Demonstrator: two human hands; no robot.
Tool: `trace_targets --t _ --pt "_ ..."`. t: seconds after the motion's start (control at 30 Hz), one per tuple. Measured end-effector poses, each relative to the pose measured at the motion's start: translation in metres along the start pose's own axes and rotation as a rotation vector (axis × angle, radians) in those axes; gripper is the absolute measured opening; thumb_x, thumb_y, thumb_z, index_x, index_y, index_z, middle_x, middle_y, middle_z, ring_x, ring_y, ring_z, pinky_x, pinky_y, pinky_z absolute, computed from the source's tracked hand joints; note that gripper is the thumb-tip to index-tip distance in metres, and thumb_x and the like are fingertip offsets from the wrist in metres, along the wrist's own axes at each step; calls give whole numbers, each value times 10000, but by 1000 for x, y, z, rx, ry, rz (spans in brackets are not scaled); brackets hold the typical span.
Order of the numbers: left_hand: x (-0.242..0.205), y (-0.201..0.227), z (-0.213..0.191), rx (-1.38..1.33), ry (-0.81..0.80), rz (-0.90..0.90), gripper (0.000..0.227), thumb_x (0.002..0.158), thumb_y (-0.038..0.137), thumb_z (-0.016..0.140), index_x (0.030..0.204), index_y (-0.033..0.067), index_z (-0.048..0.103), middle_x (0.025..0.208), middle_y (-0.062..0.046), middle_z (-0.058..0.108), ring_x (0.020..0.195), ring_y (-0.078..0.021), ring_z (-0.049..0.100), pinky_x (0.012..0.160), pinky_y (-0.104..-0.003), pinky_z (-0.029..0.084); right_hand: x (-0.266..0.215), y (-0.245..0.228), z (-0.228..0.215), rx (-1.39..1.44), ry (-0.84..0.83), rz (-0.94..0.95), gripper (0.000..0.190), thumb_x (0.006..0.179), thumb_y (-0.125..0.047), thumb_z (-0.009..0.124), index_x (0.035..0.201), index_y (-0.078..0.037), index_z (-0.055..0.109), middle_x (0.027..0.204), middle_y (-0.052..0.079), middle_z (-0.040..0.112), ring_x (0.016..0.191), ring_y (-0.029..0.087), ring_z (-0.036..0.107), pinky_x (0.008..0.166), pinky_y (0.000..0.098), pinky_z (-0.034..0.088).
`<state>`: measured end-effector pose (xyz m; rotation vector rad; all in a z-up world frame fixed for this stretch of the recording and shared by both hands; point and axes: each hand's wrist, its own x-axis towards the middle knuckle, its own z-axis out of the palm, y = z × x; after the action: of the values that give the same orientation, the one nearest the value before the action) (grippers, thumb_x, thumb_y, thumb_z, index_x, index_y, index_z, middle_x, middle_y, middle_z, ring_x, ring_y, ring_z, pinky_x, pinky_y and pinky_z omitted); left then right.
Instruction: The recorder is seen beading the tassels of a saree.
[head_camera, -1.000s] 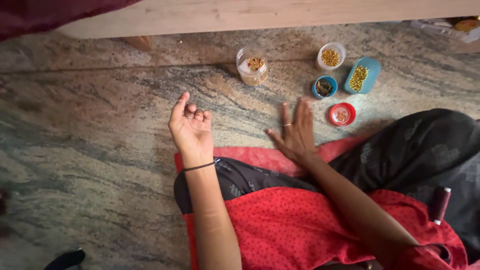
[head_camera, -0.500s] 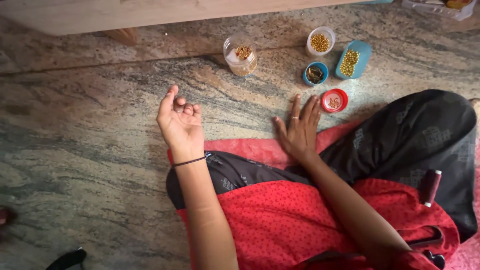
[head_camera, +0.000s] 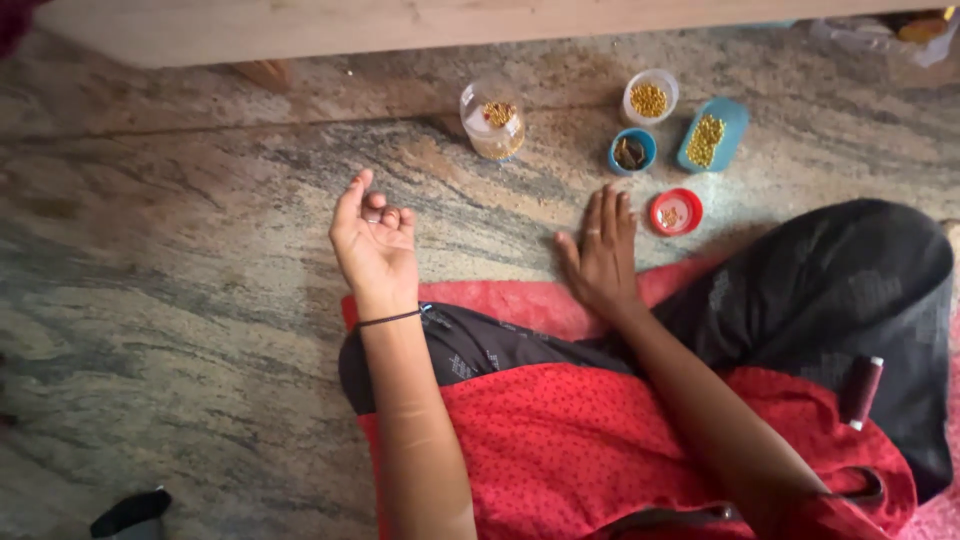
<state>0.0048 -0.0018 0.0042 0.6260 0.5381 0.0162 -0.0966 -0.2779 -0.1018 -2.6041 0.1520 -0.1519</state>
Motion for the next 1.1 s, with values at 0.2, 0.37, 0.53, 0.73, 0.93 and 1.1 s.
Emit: trace_targets --t 0.2,0.37,0.53,0.73,0.93,1.1 --pt "3 1 1 7 10 -6 228 901 235 744 1089 115 696 786 47 582 632 -89 489 710 -319 463 4 -9 -4 31 -143 -139 876 1008 -519 526 1565 96 245 1643 331 210 1535 483 191 1243 575 166" --pt "-3 3 1 20 -7 3 249 893 237 742 1100 109 692 789 38 599 614 -96 490 713 -321 467 4 -6 -3 98 -130 -161 822 1056 -469 495 1587 100 234 1662 321 211 1561 489 183 1264 575 180" --pt "-1 3 2 24 15 4 247 896 236 736 1104 107 695 791 39 594 615 -93 492 716 -321 471 7 -9 1 -30 -129 -44 894 1024 -559 485 1587 84 220 1667 325 171 1562 479 139 1252 583 139" --pt "0 3 1 20 -1 -13 237 895 235 737 1093 115 691 795 42 587 620 -95 489 720 -323 469 25 -21 4 -30 -223 -145 990 991 -638 458 1586 102 177 1652 348 127 1546 477 107 1247 564 103" --pt "0 2 2 30 18 -6 242 888 236 744 1091 113 694 797 42 586 618 -95 483 722 -323 469 42 -31 4 -17 -237 -222 851 1015 -544 490 1604 11 226 1667 301 151 1555 450 146 1263 532 130" --pt "0 2 -1 20 15 2 252 887 237 750 1097 107 700 796 41 581 625 -92 485 721 -321 465 28 7 1 252 -19 -243 719 922 -95 520 1616 -24 343 1702 279 261 1598 436 262 1317 478 272"
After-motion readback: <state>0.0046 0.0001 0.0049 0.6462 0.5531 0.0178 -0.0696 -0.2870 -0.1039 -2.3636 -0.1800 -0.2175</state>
